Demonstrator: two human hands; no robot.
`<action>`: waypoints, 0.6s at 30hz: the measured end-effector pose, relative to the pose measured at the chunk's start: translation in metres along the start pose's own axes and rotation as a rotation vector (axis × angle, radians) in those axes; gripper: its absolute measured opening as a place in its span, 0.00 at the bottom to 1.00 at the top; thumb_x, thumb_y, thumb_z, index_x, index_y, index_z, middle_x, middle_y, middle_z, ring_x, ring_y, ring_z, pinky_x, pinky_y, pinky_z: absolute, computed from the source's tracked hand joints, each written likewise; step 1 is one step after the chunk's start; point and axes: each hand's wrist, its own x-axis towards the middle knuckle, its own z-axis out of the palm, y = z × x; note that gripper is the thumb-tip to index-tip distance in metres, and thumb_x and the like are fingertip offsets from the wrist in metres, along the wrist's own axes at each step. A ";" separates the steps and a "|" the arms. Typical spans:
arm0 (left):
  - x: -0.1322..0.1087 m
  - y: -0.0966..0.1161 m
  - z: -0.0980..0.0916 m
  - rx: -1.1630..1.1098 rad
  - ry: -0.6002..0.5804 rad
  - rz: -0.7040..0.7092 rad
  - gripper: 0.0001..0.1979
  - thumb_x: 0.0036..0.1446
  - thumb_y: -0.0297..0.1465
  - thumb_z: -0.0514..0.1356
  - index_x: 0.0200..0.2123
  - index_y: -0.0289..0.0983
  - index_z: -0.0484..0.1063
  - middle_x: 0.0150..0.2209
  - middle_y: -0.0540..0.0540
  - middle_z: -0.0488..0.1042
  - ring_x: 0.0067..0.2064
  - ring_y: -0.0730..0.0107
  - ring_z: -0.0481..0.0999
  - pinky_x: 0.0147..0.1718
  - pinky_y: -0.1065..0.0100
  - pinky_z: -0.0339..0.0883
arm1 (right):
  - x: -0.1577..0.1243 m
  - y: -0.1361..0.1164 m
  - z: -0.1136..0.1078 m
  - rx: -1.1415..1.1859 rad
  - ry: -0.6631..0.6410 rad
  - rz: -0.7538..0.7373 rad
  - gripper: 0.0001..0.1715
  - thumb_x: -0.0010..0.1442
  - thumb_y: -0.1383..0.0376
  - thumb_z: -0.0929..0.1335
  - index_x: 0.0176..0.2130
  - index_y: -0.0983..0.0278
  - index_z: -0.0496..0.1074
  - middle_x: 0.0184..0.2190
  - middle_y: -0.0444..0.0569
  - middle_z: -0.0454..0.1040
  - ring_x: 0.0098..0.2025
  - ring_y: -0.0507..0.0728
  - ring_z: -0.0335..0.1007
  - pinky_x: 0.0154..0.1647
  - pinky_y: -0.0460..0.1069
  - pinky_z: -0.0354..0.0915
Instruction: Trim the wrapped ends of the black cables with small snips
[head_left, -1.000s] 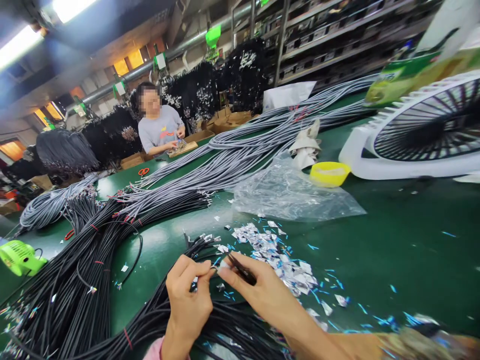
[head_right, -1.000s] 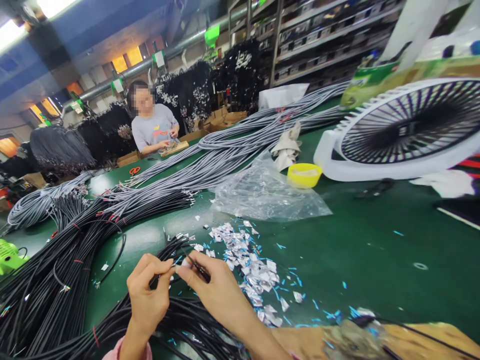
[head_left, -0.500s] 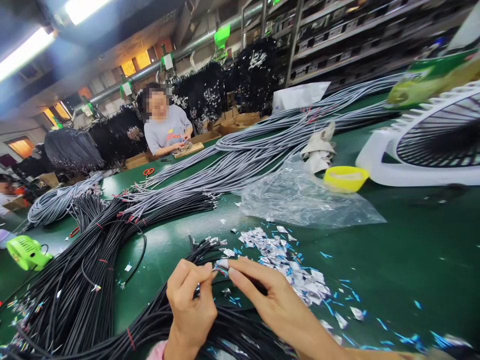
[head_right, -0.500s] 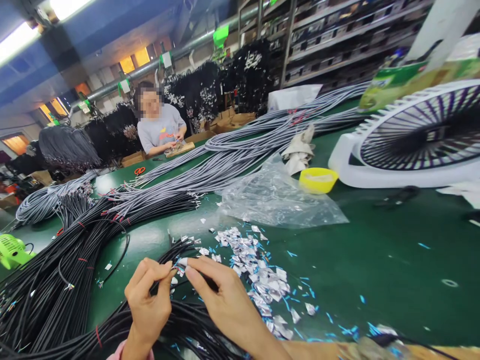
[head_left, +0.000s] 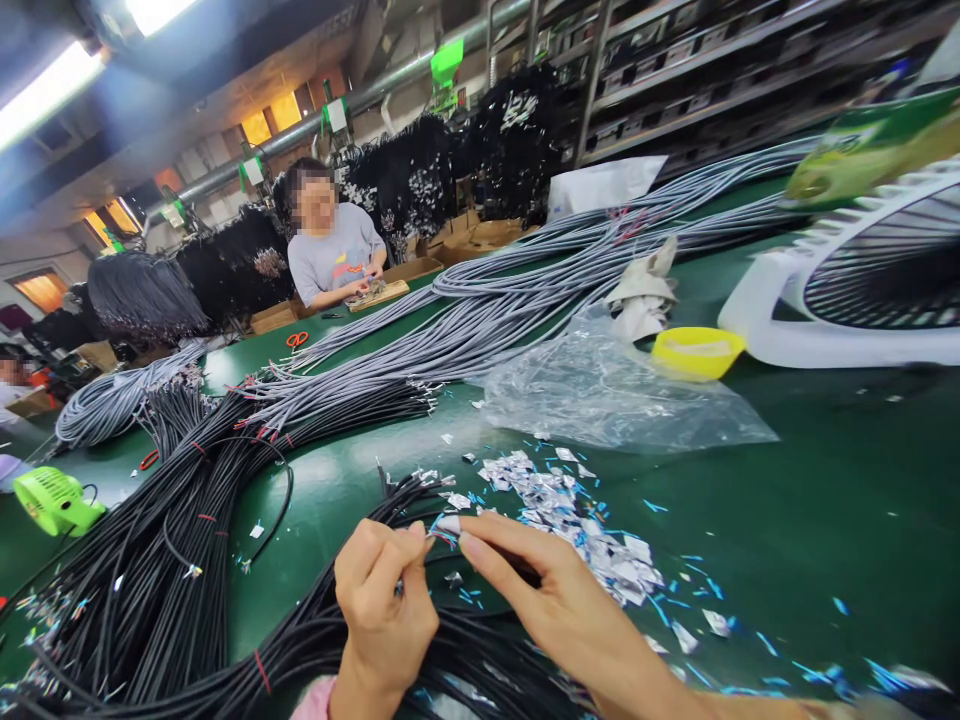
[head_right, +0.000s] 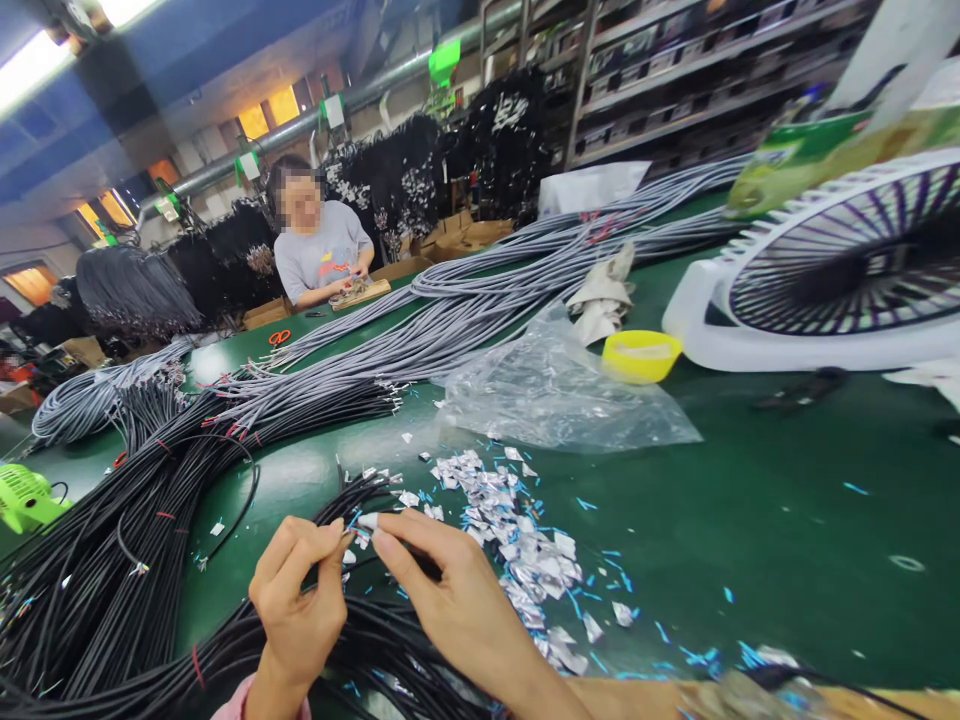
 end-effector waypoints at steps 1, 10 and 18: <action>0.000 0.000 0.000 0.000 0.006 0.008 0.10 0.54 0.15 0.57 0.30 0.36 0.70 0.22 0.51 0.67 0.24 0.73 0.67 0.23 0.72 0.65 | 0.000 0.000 0.000 0.001 -0.002 0.000 0.16 0.59 0.60 0.63 0.32 0.61 0.78 0.25 0.47 0.77 0.28 0.57 0.73 0.28 0.48 0.70; 0.000 0.003 0.002 0.057 0.006 0.028 0.09 0.56 0.17 0.57 0.30 0.36 0.71 0.21 0.51 0.67 0.24 0.73 0.67 0.23 0.73 0.65 | 0.001 0.004 0.000 0.010 0.012 -0.008 0.15 0.59 0.61 0.63 0.33 0.62 0.78 0.27 0.48 0.78 0.29 0.57 0.75 0.29 0.47 0.71; -0.001 0.008 0.000 0.027 -0.140 -0.281 0.09 0.58 0.25 0.55 0.28 0.34 0.73 0.21 0.48 0.71 0.23 0.73 0.69 0.23 0.74 0.61 | -0.003 0.004 -0.001 -0.107 0.133 -0.122 0.14 0.60 0.62 0.64 0.33 0.61 0.78 0.23 0.47 0.76 0.26 0.57 0.74 0.25 0.47 0.70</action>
